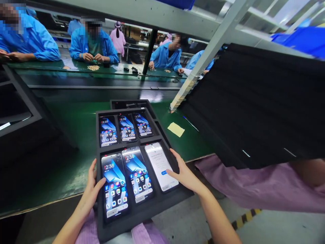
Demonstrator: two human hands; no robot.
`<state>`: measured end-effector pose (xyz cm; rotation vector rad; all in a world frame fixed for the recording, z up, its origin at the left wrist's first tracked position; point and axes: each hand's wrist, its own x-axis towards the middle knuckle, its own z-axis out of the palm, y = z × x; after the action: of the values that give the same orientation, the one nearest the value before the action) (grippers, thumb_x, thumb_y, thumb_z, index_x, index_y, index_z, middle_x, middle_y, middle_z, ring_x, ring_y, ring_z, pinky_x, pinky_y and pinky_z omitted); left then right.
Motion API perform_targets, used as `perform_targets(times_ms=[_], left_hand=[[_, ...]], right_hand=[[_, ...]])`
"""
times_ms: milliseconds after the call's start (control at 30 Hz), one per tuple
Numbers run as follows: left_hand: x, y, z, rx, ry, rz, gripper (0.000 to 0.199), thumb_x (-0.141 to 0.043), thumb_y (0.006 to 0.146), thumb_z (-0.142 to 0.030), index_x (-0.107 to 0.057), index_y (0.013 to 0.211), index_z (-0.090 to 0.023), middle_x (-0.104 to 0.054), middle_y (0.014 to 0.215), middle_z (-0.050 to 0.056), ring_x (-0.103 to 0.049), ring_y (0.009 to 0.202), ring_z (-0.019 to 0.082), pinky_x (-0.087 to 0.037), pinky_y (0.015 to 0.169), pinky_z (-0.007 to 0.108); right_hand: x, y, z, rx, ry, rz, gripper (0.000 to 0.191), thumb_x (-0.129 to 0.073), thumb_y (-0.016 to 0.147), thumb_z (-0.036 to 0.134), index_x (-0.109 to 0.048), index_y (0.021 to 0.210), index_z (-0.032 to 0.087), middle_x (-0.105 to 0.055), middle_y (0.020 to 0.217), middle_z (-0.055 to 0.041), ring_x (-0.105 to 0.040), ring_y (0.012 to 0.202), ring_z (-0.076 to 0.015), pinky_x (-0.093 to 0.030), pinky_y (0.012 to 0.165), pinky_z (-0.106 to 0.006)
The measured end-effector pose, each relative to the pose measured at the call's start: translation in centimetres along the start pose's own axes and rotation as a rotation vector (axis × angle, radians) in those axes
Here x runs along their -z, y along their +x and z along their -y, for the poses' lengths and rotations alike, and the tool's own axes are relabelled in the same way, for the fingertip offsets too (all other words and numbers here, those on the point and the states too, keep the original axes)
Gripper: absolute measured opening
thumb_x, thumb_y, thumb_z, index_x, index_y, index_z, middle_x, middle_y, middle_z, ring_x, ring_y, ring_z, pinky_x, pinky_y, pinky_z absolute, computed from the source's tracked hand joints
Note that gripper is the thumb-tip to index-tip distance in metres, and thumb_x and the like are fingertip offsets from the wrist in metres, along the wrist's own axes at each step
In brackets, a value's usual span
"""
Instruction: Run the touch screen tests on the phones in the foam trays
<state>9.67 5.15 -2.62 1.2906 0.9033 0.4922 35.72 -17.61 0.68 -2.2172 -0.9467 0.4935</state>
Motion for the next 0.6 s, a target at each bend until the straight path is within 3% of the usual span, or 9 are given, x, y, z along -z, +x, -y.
perform_targets(times_ms=[133, 300, 467, 600], left_hand=[[-0.5, -0.7, -1.0, 0.016, 0.022, -0.009, 0.088, -0.058, 0.069, -0.056, -0.014, 0.142, -0.031, -0.03, 0.146, 0.004, -0.036, 0.128, 0.03, -0.041, 0.099, 0.039], [-0.9, -1.5, -2.3, -0.024, 0.023, -0.017, 0.087, -0.055, 0.069, -0.05, -0.013, 0.143, -0.028, -0.018, 0.15, -0.001, -0.021, 0.135, 0.029, -0.023, 0.11, 0.04], [-1.0, -0.9, -3.5, -0.044, 0.012, -0.069, 0.078, -0.052, 0.072, -0.042, -0.021, 0.141, -0.028, -0.03, 0.146, 0.0, -0.033, 0.13, 0.031, -0.03, 0.107, 0.041], [-1.0, -0.1, -3.8, -0.04, -0.02, -0.075, 0.074, -0.051, 0.073, -0.038, -0.022, 0.141, -0.029, -0.032, 0.145, 0.0, -0.036, 0.128, 0.029, -0.032, 0.105, 0.04]], right_hand=[[0.0, -0.3, -0.3, -0.016, 0.158, 0.012, 0.069, -0.046, 0.077, 0.033, -0.016, 0.139, 0.026, -0.023, 0.147, -0.007, -0.021, 0.136, -0.0203, -0.023, 0.109, -0.044], [-0.2, -0.2, -0.1, 0.014, 0.249, 0.005, 0.075, -0.048, 0.074, 0.03, -0.012, 0.14, 0.025, -0.023, 0.147, -0.0084, -0.024, 0.134, -0.0195, -0.022, 0.11, -0.043], [-0.4, -0.4, 1.2, 0.033, 0.233, 0.009, 0.078, -0.05, 0.075, 0.032, -0.009, 0.141, 0.026, -0.022, 0.147, -0.0079, -0.022, 0.135, -0.0193, -0.021, 0.11, -0.042], [-0.7, -0.6, 2.9, -0.021, 0.046, 0.004, 0.086, -0.058, 0.071, 0.039, -0.01, 0.142, 0.028, -0.021, 0.147, -0.0084, -0.02, 0.136, -0.0244, -0.021, 0.109, -0.047]])
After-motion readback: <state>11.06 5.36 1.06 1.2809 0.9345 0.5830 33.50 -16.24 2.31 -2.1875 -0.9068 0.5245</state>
